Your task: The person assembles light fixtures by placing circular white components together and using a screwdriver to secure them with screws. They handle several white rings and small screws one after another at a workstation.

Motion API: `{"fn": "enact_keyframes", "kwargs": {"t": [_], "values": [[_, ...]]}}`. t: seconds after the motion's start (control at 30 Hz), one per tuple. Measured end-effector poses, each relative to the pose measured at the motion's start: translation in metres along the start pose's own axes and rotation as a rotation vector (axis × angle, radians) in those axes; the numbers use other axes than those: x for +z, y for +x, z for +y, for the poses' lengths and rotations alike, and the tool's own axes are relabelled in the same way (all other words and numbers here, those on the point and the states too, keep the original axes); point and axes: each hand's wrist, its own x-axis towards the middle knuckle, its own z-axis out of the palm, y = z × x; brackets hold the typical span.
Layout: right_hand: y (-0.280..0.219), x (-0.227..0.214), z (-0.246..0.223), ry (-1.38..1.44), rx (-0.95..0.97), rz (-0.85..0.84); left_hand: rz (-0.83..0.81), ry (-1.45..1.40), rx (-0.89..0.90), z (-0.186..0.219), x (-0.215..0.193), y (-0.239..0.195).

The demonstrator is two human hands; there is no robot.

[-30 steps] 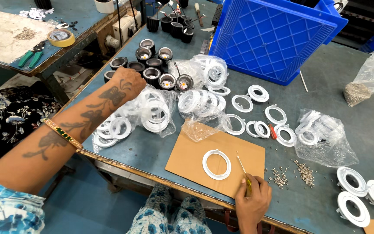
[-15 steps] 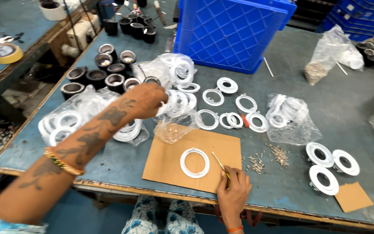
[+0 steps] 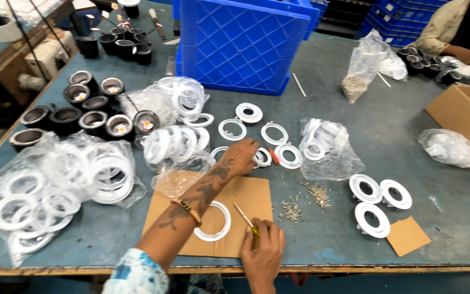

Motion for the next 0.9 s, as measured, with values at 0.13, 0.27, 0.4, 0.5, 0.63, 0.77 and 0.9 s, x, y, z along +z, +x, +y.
{"fn": "enact_keyframes", "kwargs": {"t": [0.13,0.27,0.4,0.5,0.63,0.77,0.9], "values": [[0.000,0.003,0.003,0.002,0.020,-0.016,0.025,-0.005,-0.105,0.004,0.036,0.012],[-0.001,0.005,0.005,0.004,0.023,-0.018,0.028,-0.045,-0.177,0.009,0.046,0.016],[0.000,0.004,0.006,0.012,0.012,-0.018,0.161,-0.233,-0.022,0.034,0.011,0.005],[0.000,0.003,0.004,0.022,0.025,-0.024,0.268,-0.388,0.104,0.074,-0.030,-0.017],[-0.001,0.003,0.007,0.040,0.012,-0.028,0.385,-0.527,0.199,0.130,-0.078,-0.062],[-0.005,0.007,0.014,0.007,0.009,-0.077,0.448,-0.604,0.223,0.161,-0.108,-0.096],[-0.006,0.005,0.014,-0.028,0.024,-0.123,0.464,-0.646,0.227,0.173,-0.122,-0.121]]}}
